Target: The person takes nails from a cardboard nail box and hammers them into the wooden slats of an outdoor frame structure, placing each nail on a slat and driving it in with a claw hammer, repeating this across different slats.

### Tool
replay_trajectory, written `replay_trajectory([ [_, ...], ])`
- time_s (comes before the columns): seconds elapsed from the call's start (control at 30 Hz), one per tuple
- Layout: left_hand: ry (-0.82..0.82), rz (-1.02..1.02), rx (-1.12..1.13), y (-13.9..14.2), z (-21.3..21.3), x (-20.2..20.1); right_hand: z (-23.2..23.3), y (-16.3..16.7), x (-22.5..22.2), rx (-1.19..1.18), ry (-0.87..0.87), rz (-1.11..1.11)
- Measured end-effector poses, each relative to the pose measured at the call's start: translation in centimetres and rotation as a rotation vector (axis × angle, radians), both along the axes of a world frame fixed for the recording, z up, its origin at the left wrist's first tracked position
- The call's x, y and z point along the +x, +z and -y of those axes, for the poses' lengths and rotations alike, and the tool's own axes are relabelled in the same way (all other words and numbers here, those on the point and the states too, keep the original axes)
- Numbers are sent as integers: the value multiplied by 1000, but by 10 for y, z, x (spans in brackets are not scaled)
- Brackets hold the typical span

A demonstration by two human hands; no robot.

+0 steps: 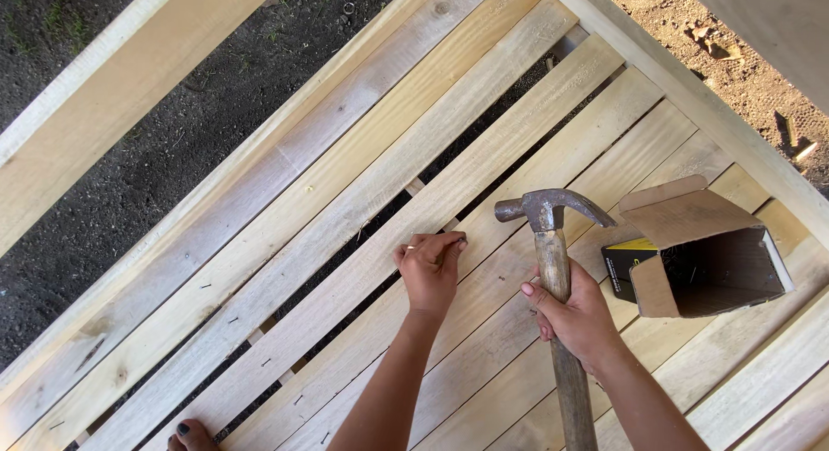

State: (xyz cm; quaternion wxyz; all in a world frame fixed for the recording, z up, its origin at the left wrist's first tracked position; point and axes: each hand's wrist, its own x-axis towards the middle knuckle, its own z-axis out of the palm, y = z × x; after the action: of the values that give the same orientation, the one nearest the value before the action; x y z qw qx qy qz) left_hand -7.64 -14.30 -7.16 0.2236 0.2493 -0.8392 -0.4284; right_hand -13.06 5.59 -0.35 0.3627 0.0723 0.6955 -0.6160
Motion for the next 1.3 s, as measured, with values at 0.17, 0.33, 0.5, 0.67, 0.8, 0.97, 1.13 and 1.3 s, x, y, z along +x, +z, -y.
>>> replay_trajectory([
  [0.17, 3, 36, -91, -2, -3, 0, -2, -7, 0, 16, 3, -3],
  [0.33, -9, 42, -151, -3, -2, 1, 2, -4, -1, 45, 23, 7],
  [0.5, -9, 27, -168, 0, -4, 2, 3, 4, -1, 190, 111, -22],
  [0.67, -7, 25, -170, 0, -4, 2, 2, 10, 3, 306, 157, -7],
  [0.8, -11, 33, -178, 1, -4, 2, 2, 11, 6, 337, 212, -45],
  [0.97, -53, 23, -170, 2, -4, 0, -3, 18, 9, 404, 303, -128],
  [1.13, -44, 32, -134, -5, -4, 1, -11, 25, 22, 395, 365, -529],
  [1.3, -36, 32, -103, -12, -3, 1, 5, 19, 28, 481, 493, -529],
])
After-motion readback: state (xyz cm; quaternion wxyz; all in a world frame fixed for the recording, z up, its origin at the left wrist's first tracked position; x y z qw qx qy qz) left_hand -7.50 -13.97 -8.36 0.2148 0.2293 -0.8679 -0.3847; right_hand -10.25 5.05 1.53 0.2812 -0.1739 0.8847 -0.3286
